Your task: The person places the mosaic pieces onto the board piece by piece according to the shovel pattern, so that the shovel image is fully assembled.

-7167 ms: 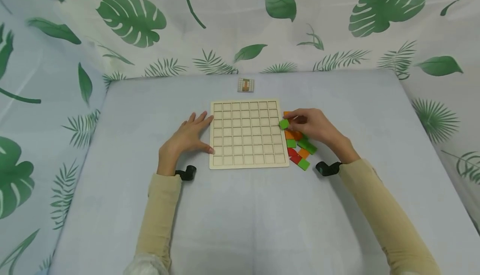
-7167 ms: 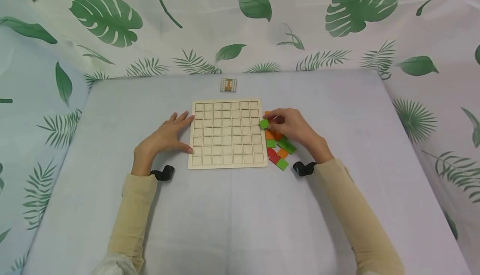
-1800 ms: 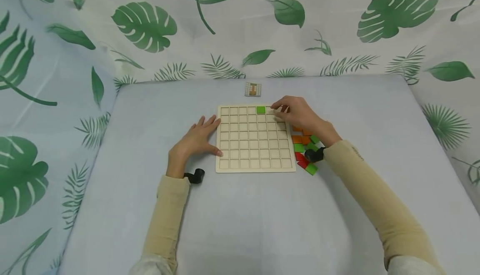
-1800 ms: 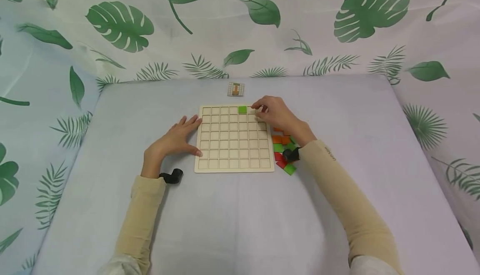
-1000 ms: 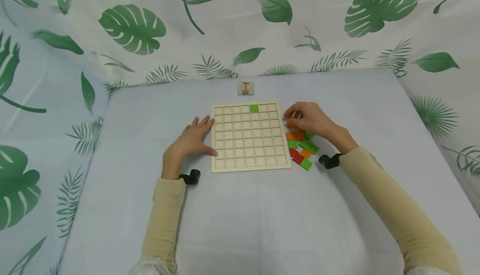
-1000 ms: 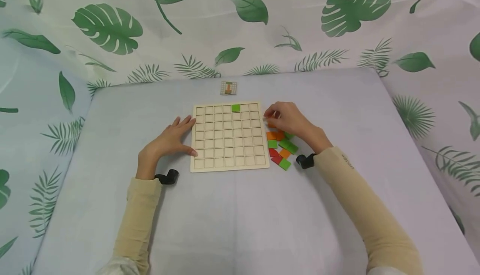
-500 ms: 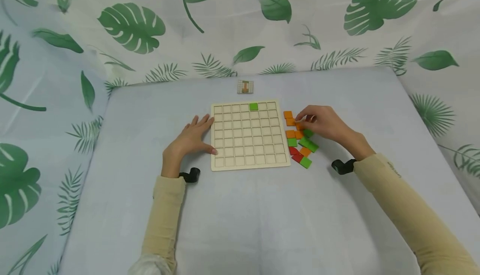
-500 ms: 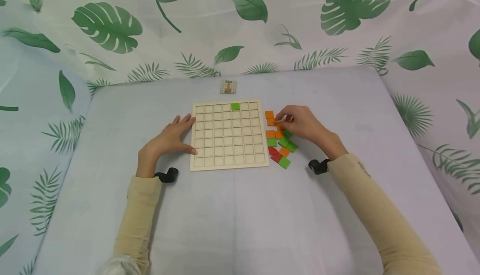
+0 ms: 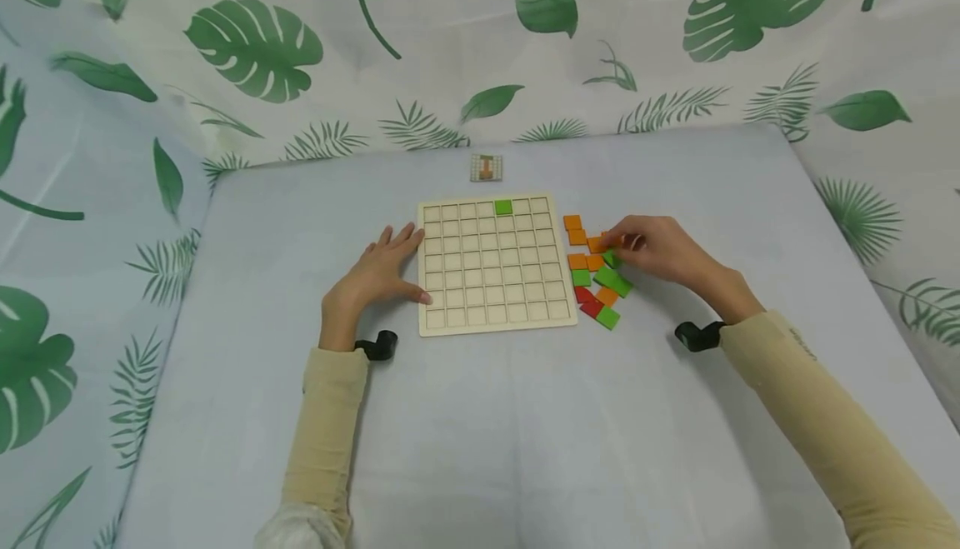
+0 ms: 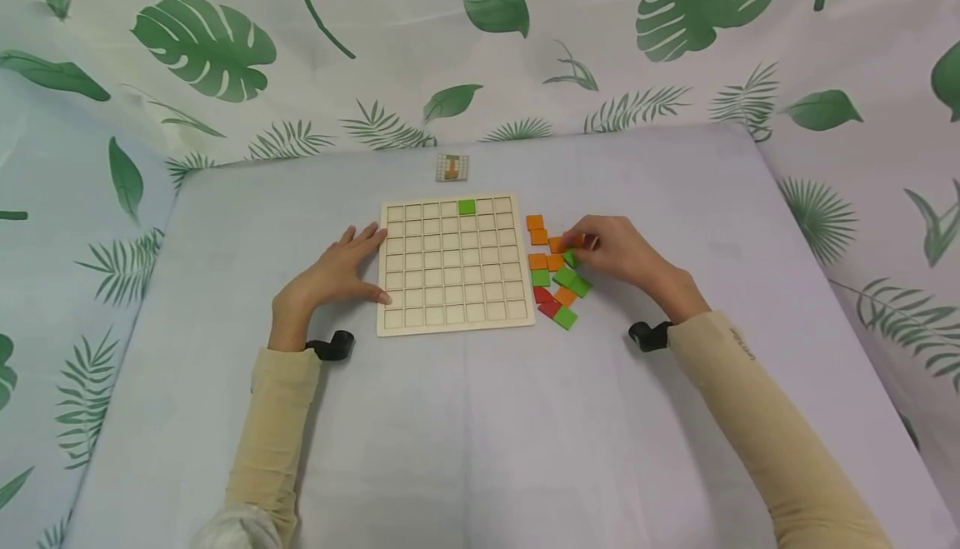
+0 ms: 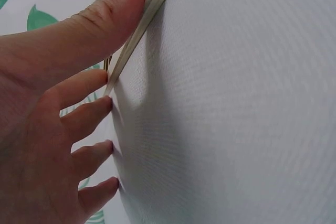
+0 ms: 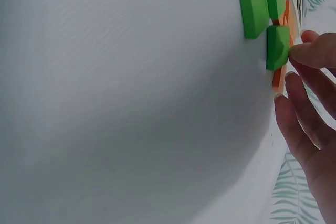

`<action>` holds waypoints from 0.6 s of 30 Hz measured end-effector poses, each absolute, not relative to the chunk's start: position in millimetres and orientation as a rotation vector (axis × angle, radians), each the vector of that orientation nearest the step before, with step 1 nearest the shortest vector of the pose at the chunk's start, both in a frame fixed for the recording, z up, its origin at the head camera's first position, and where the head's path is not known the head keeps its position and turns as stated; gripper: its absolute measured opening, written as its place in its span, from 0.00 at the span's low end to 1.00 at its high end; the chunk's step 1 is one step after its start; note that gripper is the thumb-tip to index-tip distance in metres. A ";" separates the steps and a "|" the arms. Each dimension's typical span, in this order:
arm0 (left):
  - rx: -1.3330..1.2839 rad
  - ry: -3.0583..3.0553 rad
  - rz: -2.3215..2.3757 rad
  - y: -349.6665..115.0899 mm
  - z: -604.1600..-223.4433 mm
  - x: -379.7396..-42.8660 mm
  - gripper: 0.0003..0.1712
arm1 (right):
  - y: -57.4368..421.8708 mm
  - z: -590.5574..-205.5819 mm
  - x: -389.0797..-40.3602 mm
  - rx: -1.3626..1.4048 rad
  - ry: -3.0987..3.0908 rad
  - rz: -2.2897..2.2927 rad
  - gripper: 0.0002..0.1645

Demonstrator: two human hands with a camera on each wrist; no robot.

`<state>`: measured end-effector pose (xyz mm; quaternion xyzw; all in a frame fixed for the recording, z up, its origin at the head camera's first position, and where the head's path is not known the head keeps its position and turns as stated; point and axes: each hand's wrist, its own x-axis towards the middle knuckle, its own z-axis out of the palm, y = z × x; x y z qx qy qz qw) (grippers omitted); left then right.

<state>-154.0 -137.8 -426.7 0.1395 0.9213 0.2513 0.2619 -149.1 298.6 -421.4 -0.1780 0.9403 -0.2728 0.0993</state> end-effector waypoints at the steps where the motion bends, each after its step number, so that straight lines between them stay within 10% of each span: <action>1: 0.377 2.494 0.682 -137.9 -426.3 -154.2 0.66 | 299.8 -421.5 -148.6 -0.521 2.771 -0.813 0.15; 18: 0.363 2.501 0.677 -138.0 -428.3 -155.4 0.66 | 310.1 -428.3 -146.7 -0.417 2.693 -0.831 0.19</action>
